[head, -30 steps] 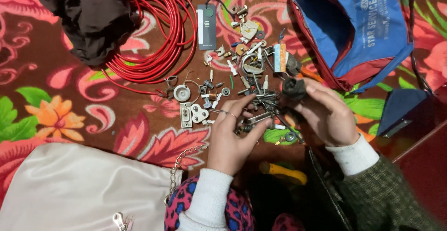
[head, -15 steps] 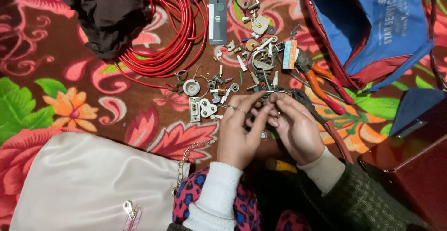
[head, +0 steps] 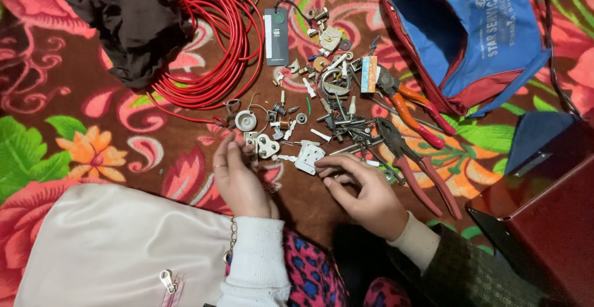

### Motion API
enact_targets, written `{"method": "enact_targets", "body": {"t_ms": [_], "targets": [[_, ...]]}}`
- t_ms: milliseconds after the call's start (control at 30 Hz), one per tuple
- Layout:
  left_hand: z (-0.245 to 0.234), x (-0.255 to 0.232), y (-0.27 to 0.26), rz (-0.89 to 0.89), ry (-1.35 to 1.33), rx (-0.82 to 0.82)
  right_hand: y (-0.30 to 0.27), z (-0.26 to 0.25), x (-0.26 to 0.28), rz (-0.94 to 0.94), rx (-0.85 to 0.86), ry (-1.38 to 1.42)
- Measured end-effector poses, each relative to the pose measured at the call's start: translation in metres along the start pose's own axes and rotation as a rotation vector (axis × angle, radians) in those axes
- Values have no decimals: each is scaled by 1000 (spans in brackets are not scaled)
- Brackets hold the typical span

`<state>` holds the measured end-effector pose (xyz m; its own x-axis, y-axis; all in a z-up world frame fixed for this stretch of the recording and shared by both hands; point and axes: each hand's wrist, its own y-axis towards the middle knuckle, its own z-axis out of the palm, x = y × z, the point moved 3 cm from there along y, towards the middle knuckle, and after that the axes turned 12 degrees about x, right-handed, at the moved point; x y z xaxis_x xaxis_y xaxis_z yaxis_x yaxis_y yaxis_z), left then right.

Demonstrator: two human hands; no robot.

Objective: The person assembles a white electrical socket by inserting and tightening metal screws into its terminals. They then handle a black electrical plug, manipulating its internal wires and components.

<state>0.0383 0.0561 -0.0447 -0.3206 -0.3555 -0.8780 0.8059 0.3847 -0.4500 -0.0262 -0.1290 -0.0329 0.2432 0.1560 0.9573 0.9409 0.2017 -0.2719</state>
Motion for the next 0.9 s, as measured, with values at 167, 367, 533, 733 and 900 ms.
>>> {"method": "enact_targets", "body": {"t_ms": [167, 367, 533, 733, 900], "targets": [[-24, -16, 8, 180, 169, -139, 9, 5, 6, -6, 17, -19], [-84, 29, 52, 219, 647, -251, 17, 3, 4, 19, -3, 16], [-76, 25, 42, 24, 922, -119, 21, 6, 7, 48, -4, 33], [-73, 30, 47, 67, 838, -38, 17, 6, 8, 7, -9, 3], [-30, 0, 28, 221, 242, 149, 9, -4, 22, -58, -52, -117]]}}
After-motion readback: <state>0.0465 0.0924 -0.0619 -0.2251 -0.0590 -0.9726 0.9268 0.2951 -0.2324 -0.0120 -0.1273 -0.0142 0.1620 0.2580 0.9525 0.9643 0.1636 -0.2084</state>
